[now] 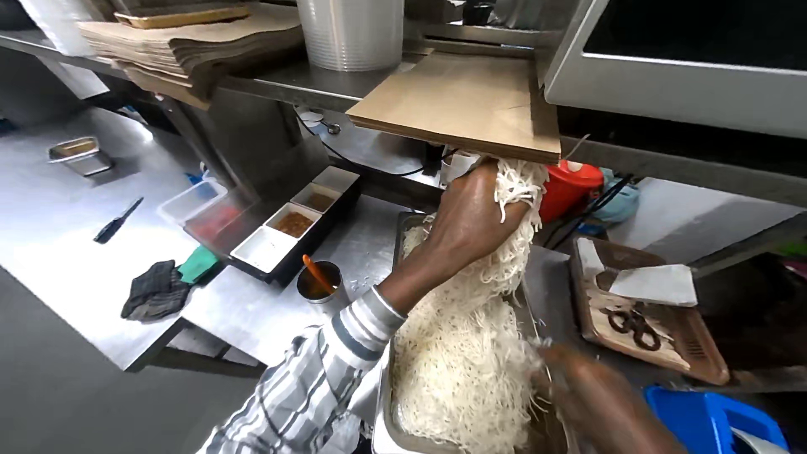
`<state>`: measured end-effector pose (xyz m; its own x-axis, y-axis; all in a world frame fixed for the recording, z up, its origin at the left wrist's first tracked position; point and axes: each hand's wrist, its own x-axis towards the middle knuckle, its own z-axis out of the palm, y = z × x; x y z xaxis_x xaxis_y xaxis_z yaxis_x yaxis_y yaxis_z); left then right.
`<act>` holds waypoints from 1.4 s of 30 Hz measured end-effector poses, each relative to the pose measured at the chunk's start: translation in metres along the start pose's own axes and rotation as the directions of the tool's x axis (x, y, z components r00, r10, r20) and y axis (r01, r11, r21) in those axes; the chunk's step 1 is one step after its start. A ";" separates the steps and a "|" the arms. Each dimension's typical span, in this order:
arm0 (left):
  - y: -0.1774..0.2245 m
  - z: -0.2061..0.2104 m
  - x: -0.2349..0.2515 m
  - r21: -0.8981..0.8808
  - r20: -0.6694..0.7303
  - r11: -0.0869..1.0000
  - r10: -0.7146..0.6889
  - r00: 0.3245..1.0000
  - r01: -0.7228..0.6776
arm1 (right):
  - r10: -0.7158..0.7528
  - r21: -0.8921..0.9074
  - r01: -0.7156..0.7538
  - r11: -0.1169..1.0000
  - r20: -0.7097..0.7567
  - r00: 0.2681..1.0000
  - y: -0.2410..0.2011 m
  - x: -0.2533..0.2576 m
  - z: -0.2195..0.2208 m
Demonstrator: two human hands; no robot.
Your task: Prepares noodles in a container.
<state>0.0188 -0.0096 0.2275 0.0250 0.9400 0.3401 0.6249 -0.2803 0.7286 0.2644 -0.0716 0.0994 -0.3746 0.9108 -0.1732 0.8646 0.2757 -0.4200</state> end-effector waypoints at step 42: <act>-0.078 0.063 -0.038 0.077 0.318 0.983 -0.185 0.930 0.169 | -0.053 0.243 0.199 0.950 -0.499 0.865 -0.012 0.116 -0.007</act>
<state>0.0178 -0.0116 0.1201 0.1561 0.9877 -0.0073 0.6781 -0.1018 0.7279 0.2129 0.0332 0.0906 -0.2031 0.9264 0.3170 0.6653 0.3681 -0.6495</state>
